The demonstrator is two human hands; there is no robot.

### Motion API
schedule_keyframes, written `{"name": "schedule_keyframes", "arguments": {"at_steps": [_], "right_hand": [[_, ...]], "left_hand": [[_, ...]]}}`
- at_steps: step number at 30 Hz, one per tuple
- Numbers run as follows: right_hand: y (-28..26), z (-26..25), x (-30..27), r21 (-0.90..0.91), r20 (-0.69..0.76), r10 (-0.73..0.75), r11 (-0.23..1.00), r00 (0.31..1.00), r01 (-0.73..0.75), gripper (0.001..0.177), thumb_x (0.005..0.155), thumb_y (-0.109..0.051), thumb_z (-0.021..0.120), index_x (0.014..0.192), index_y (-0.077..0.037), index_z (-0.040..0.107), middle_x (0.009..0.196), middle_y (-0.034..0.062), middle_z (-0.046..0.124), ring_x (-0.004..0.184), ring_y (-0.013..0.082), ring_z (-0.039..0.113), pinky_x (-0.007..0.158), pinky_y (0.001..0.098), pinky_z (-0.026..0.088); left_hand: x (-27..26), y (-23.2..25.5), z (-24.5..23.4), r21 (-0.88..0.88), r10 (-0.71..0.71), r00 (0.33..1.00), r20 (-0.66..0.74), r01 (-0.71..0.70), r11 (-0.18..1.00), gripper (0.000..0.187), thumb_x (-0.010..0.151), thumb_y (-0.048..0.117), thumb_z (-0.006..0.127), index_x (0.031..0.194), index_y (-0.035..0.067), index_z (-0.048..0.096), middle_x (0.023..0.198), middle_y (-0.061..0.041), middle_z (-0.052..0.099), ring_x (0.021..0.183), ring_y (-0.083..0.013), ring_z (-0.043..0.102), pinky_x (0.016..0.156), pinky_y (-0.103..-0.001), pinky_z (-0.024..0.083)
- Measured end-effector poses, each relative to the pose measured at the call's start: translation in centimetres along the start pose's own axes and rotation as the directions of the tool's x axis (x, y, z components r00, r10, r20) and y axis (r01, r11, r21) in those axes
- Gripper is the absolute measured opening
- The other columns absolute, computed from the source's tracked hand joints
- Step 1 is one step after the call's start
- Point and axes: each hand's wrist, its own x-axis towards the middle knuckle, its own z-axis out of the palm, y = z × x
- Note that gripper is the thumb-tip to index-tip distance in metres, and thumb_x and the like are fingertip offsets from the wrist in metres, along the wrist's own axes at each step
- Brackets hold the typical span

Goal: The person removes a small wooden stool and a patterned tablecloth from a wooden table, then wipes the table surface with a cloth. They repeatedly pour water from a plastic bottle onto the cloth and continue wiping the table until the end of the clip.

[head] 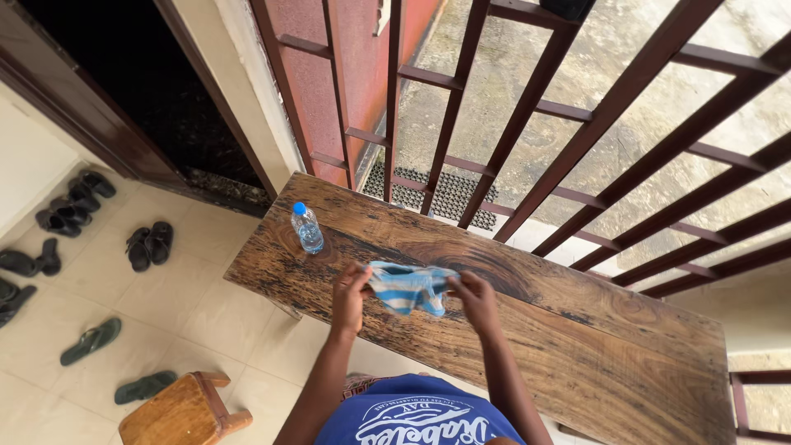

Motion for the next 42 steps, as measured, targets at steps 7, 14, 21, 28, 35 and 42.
{"name": "schedule_keyframes", "arguments": {"at_steps": [7,14,21,28,35,42], "right_hand": [[2.1,-7.0,-1.1,0.224,-0.224,-0.062,0.968,0.973,0.113,0.033,0.104,-0.029,0.067,0.105,0.003,0.074,0.103,0.0051,0.065,0.095,0.0171,0.067,0.089,0.0353,0.059],[-7.0,-4.4,-5.7,0.269,0.067,-0.485,0.851,0.872,0.452,0.032,0.097,-0.031,0.065,0.110,-0.003,0.072,0.140,0.0084,0.060,0.126,0.0203,0.061,0.104,0.0425,0.054],[-6.8,-1.8,-5.2,-0.040,0.152,0.047,0.998,0.987,-0.042,0.029,0.091,-0.022,0.070,0.115,-0.007,0.075,0.125,0.0142,0.075,0.113,0.0266,0.073,0.094,0.0424,0.063],[-5.7,0.4,-3.9,0.021,0.135,-0.139,0.990,0.981,0.137,0.072,0.082,-0.011,0.075,0.146,-0.014,0.043,0.146,0.0106,0.053,0.127,0.0169,0.057,0.094,0.0367,0.060],[4.4,0.7,-0.4,0.156,0.375,-0.026,0.987,0.927,-0.036,0.031,0.106,-0.020,0.060,0.122,0.004,0.070,0.111,0.0162,0.075,0.097,0.0211,0.072,0.087,0.0351,0.062],[-1.1,-4.5,-2.1,0.607,0.178,-0.179,0.794,0.968,0.034,0.044,0.114,-0.034,0.056,0.133,0.006,0.065,0.111,0.0159,0.072,0.096,0.0216,0.066,0.083,0.0374,0.055]], "left_hand": [[1.2,3.2,-1.3,-0.273,-0.243,0.967,0.078,0.255,0.928,0.022,0.088,0.039,0.065,0.097,0.019,0.066,0.101,-0.010,0.075,0.103,-0.0281,0.072,0.091,-0.047,0.062],[5.8,2.6,1.3,-0.768,-0.027,0.916,0.399,0.351,0.536,0.046,0.091,0.041,0.069,0.123,0.008,0.068,0.128,-0.011,0.071,0.123,-0.0301,0.063,0.111,-0.055,0.044],[6.8,-0.6,2.9,-0.602,-0.096,0.786,0.611,0.541,0.587,0.037,0.086,0.016,0.073,0.119,-0.002,0.068,0.098,-0.017,0.075,0.081,-0.0265,0.076,0.071,-0.039,0.065],[5.6,-1.3,5.4,-0.261,-0.248,0.633,0.733,0.599,0.757,0.046,0.073,-0.010,0.057,0.117,-0.002,0.064,0.097,-0.014,0.074,0.081,-0.0225,0.076,0.075,-0.035,0.066],[6.7,4.6,3.7,-0.277,-0.113,0.708,0.697,0.412,0.868,0.077,0.070,-0.015,0.055,0.144,0.004,0.055,0.120,-0.011,0.073,0.108,-0.0214,0.072,0.098,-0.038,0.060],[9.0,5.5,-2.7,-0.296,0.010,0.819,0.574,0.196,0.935,0.085,0.065,-0.013,0.050,0.147,0.008,0.057,0.127,-0.008,0.071,0.111,-0.0190,0.068,0.097,-0.037,0.055]]}}
